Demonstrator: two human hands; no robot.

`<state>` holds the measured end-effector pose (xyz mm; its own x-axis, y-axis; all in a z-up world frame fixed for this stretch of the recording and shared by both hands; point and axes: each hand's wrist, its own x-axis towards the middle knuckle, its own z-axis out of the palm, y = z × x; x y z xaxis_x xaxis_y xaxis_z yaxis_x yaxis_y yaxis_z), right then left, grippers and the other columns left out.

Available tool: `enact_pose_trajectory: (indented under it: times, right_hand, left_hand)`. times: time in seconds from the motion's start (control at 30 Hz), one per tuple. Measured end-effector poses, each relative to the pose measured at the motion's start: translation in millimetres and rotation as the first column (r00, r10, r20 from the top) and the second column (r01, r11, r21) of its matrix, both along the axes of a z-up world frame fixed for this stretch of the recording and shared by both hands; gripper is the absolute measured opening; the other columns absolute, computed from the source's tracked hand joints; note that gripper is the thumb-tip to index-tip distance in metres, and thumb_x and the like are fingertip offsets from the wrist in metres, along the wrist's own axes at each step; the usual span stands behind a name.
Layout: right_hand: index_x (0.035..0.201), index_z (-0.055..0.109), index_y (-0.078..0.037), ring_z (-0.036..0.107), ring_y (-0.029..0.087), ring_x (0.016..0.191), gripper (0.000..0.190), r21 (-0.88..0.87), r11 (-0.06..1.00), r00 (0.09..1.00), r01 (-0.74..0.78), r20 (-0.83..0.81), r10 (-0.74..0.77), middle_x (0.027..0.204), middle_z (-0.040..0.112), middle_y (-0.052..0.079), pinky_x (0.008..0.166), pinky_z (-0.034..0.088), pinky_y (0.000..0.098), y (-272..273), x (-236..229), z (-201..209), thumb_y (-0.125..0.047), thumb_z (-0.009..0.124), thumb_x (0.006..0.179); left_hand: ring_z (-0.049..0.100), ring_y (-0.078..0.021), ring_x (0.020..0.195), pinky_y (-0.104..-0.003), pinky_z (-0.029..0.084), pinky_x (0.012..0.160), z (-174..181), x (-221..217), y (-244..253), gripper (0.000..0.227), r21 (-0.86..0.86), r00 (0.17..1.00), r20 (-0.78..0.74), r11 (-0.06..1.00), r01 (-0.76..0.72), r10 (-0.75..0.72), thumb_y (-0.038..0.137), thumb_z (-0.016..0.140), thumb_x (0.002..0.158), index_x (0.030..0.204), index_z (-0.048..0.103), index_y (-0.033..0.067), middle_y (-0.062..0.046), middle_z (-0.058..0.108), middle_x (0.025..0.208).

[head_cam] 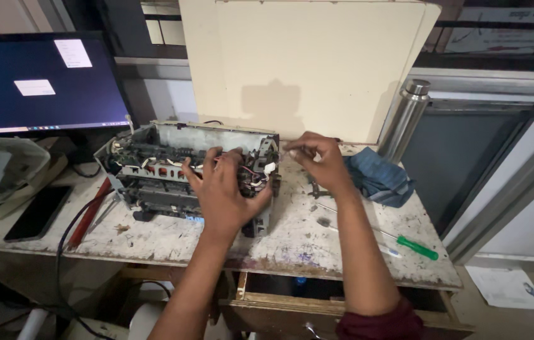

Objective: The person uses a green screwdriver to loosen and remove screws from a disassembled electronic device on a workbench. They then wipe the interior with a white cloth and adjust internal wires and components by hand.

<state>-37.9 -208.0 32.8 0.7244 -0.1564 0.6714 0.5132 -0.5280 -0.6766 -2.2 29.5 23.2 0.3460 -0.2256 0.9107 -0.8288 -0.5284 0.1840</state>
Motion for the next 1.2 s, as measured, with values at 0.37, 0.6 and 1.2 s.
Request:
enact_pose_trajectory:
  times: [0.37,0.6,1.2]
  right_hand:
    - [0.093,0.078,-0.002,0.067,0.006,0.080,0.007,0.087,0.962,0.943,-0.259,-0.192,0.272,0.087,0.077,0.002,0.073,0.054,0.0240,-7,27,-25,-0.006,0.078,0.087]
    - [0.098,0.081,-0.003,0.066,0.008,0.076,0.013,0.115,0.982,0.948,-0.147,-0.267,0.173,0.084,0.077,0.002,0.071,0.054,0.0261,-10,37,-37,-0.008,0.081,0.086]
    - [0.094,0.082,-0.012,0.071,0.020,0.080,0.011,-0.349,0.851,0.854,0.391,0.483,-0.194,0.086,0.077,0.005,0.069,0.046,0.0368,38,-7,17,-0.005,0.080,0.084]
  left_hand:
    - [0.053,-0.0343,0.131,-0.073,0.015,0.113,2,-2,-1,0.064,-0.025,1.000,0.025,1.000,0.012,-0.012,0.045,0.083,0.073,0.119,0.060,0.0082,-0.004,0.068,0.113]
    - [0.053,-0.0342,0.131,-0.076,0.014,0.112,2,-3,-1,0.067,-0.016,1.000,0.003,1.000,0.002,-0.002,0.045,0.083,0.071,0.121,0.060,0.0081,-0.003,0.068,0.109]
    - [0.053,-0.0347,0.130,-0.074,0.016,0.112,1,0,0,0.069,-0.007,1.000,0.008,1.000,0.000,0.000,0.049,0.084,0.069,0.119,0.059,0.0081,-0.005,0.068,0.116]
